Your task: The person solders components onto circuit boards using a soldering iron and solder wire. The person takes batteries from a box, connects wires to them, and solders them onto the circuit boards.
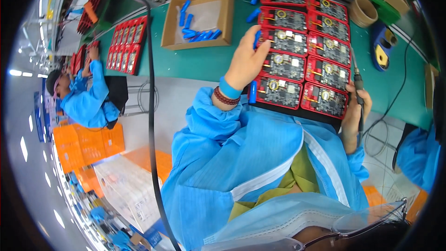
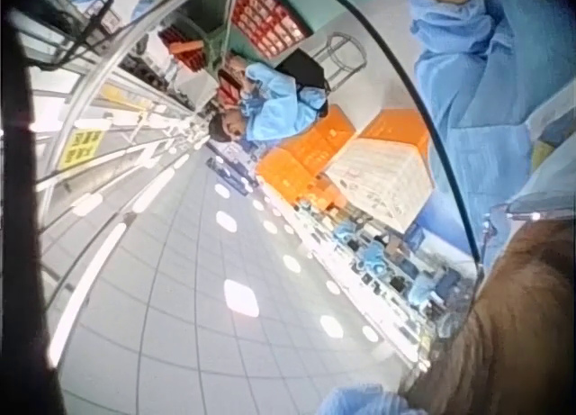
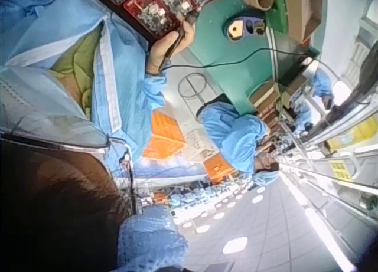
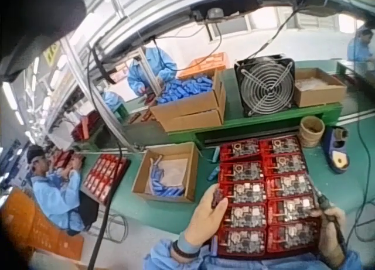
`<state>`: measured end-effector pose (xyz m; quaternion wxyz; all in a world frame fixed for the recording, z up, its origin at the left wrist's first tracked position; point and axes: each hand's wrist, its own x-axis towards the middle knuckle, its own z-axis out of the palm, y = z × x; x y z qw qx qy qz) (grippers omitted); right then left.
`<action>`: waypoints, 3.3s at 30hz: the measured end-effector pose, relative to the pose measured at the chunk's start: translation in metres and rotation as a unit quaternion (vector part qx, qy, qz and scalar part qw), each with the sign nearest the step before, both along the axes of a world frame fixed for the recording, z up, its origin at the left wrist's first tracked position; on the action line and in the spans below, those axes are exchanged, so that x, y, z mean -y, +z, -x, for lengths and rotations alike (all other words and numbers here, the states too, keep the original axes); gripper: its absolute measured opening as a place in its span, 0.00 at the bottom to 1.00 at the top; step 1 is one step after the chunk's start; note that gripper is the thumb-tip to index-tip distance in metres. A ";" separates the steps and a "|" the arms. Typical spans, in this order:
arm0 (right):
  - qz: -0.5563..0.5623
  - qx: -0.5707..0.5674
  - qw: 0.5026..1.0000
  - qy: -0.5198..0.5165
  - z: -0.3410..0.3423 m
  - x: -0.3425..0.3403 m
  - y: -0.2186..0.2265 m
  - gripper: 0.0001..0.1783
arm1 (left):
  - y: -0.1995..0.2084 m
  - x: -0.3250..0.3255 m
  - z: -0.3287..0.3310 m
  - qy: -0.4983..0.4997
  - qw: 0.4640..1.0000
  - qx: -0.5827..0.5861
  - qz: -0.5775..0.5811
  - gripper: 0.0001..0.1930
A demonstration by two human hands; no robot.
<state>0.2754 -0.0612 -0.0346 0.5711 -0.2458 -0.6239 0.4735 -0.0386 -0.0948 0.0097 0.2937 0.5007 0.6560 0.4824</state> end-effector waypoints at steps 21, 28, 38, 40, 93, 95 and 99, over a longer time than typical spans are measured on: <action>-0.085 0.085 0.991 -0.061 -0.034 -0.031 0.036 0.24 | -0.006 -0.063 0.216 0.174 0.774 -0.551 0.258 0.14; -0.088 0.068 0.990 -0.082 -0.043 -0.035 0.038 0.23 | 0.048 -0.019 0.174 0.183 0.934 -0.306 -0.013 0.08; -0.101 0.180 0.976 0.076 0.037 -0.030 0.101 0.18 | 0.072 0.000 -0.016 -0.190 0.950 0.243 0.053 0.07; -0.157 0.200 0.965 0.071 0.052 -0.031 0.104 0.21 | 0.064 -0.007 -0.037 -0.225 0.933 0.274 0.061 0.06; -0.206 0.169 0.930 -0.251 -0.001 -0.089 0.107 0.10 | 0.050 -0.018 -0.030 -0.073 0.993 0.060 -0.066 0.03; -0.241 0.135 0.924 -0.265 -0.001 -0.130 0.134 0.10 | 0.045 -0.013 -0.036 -0.079 0.993 0.056 -0.062 0.03; -0.369 0.269 0.790 -0.410 -0.027 -0.259 0.156 0.13 | 0.049 -0.005 -0.048 -0.101 0.990 0.088 -0.052 0.03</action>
